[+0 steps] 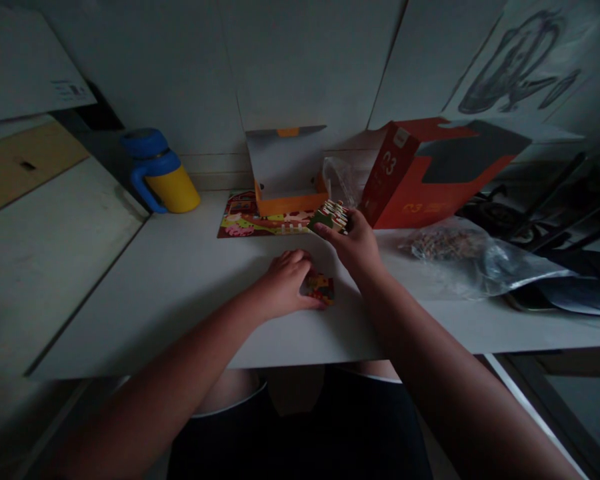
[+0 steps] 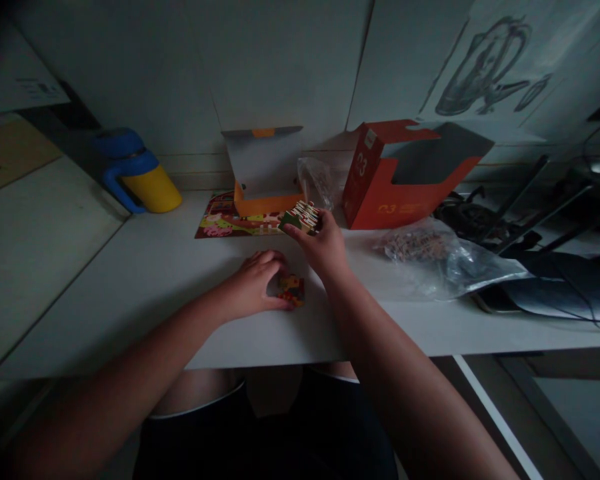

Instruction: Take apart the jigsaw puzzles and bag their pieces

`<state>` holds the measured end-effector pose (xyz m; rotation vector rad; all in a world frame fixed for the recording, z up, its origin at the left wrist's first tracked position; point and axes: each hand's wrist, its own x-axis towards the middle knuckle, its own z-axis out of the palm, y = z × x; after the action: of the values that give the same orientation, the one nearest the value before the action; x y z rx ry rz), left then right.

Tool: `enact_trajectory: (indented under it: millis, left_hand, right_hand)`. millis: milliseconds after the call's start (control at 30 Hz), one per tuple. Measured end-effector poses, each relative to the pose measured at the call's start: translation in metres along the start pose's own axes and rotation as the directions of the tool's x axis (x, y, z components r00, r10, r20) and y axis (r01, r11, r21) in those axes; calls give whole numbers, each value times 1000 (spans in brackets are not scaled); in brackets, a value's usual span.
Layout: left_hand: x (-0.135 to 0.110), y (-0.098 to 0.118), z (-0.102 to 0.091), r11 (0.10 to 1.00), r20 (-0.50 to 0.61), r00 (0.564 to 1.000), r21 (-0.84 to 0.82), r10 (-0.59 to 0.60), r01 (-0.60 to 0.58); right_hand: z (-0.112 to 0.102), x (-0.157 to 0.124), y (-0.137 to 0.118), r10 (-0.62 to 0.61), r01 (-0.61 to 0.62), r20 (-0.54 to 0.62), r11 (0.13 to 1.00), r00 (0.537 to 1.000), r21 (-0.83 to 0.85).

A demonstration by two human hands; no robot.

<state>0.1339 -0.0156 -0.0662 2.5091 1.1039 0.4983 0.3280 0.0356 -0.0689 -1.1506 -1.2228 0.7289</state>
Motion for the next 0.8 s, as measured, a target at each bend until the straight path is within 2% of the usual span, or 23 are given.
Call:
enact_trajectory:
  millis: [167,267,367,433,500,600,700,800]
  left_hand:
    - [1,-17,-7,955,-25,990,-268,-141,129]
    - [2,-43,-12,914,-141,953,-351,-268,205]
    - [5,-70,-18,909,-313,881,-338,-354,245]
    - [8,-82,-19,894,-354,860,-389,-367,222]
    - [11,-88,-16,858,-351,860,-485,-370,171]
    - [18,-86,-10,769,-311,873,-631,-374,105]
    - [22,-80,-7,691,-267,885,-718,-381,81]
    - [22,-74,-8,646,-224,882,-755,-415,112]
  right_hand:
    - [-1,-1,0,7,-7,70,1000,997,2]
    - [-1,-4,0,16,-22,201,999,980,31]
    - [1,-9,-3,11,-44,372,996,928,78]
    - [3,-13,-6,20,-34,482,999,876,20]
    - [5,-18,-7,41,30,547,992,836,-120]
    - [9,-23,-6,23,188,558,929,830,-317]
    - [11,-24,0,-67,314,548,874,834,-372]
    - [11,-22,5,-62,302,521,869,852,-391]
